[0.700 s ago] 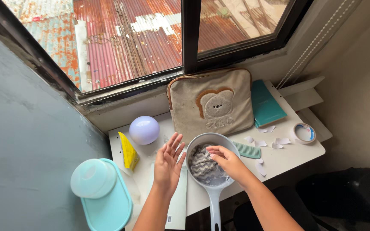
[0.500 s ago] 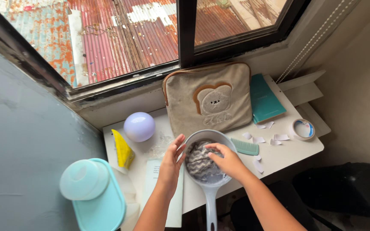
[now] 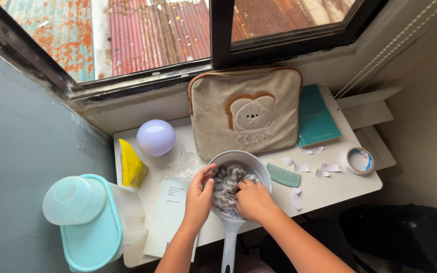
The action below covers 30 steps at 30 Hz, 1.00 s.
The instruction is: The person stuffs scraps of paper into a plastic wrapper, clears the desk by setting aside a pouch, books, a comb, a water container, and a lamp, and then kneads paper pulp inside a bowl by hand.
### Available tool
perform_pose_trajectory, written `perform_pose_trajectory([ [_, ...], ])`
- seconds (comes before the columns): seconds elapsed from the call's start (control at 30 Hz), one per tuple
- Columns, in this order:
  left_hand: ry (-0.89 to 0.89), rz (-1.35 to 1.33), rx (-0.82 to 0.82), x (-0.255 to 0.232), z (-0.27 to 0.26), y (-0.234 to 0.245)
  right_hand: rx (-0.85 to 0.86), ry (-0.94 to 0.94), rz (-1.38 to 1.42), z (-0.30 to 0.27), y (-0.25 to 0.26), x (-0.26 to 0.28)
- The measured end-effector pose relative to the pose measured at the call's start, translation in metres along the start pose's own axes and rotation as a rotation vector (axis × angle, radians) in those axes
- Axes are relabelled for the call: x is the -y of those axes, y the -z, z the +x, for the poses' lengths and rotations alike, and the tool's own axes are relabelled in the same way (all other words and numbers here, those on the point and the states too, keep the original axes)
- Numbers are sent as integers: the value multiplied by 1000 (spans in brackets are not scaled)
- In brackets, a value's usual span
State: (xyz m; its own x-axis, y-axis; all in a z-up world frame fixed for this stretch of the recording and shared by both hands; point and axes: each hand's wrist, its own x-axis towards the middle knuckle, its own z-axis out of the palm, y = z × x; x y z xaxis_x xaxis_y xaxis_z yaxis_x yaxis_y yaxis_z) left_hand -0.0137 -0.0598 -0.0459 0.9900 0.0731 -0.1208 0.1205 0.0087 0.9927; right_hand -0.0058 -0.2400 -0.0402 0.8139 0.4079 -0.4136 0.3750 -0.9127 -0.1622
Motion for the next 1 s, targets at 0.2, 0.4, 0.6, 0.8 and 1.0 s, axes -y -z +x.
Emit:
perform_pose_trajectory([
  [0.2,23,148,-247,7,11,29,-161,-4,207,-1,47,-4],
  [0.4,-139,722,-370,35,32,61,-593,-17,680,-20,71,2],
  [0.6,68,1090,-141,30,45,60,-379,166,339,-20,63,7],
  [0.8,-39,1133,-111,10,37,64,-181,-81,425,-23,70,15],
  [1.0,-190,388,-373,-42,24,55,-434,-94,537,-27,79,20],
])
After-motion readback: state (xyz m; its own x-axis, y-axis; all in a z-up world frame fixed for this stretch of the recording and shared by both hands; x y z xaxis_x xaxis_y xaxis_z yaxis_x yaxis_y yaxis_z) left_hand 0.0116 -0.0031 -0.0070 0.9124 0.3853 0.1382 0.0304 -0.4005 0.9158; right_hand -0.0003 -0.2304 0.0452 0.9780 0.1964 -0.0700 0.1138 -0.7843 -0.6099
